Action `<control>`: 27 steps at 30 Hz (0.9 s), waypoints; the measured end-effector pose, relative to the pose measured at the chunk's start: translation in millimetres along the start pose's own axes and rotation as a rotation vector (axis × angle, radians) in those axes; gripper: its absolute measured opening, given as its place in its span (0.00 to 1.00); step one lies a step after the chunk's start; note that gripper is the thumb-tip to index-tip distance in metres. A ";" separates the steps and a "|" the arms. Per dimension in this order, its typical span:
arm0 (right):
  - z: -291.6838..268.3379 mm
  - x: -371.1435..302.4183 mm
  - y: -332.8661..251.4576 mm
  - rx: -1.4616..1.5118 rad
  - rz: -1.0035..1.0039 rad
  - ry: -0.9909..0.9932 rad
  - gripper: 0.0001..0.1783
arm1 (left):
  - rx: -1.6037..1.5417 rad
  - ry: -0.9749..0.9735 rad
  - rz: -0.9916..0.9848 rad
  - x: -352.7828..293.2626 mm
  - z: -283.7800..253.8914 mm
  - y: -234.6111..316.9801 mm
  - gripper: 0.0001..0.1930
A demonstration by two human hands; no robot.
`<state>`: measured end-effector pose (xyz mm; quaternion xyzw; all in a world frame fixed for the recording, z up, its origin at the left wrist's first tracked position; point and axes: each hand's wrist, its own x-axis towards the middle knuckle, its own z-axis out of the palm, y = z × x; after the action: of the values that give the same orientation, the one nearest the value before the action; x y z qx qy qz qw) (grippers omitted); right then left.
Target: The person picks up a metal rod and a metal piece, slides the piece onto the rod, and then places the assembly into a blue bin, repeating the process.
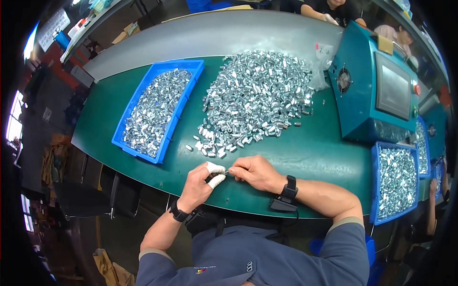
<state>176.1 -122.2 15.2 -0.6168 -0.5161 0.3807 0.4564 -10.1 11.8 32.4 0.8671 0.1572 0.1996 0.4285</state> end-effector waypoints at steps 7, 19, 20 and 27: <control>3.0 -0.7 2.8 -0.009 -0.019 0.115 0.12 | 0.033 0.096 0.105 -3.2 8.9 -7.5 0.08; 4.8 2.1 1.8 0.106 0.048 0.174 0.20 | 0.081 0.155 0.159 -3.9 -0.7 -8.7 0.07; 3.9 2.4 2.7 0.176 0.061 0.222 0.20 | 0.143 0.164 0.161 -3.3 -7.4 -7.8 0.07; -1.7 0.2 4.2 0.233 0.130 0.182 0.18 | 0.629 0.436 0.103 17.6 -111.8 -39.0 0.10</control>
<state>179.0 -122.5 11.7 -0.6236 -0.3839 0.4095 0.5441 -52.5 118.4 66.5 0.9001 0.2544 0.3426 0.0878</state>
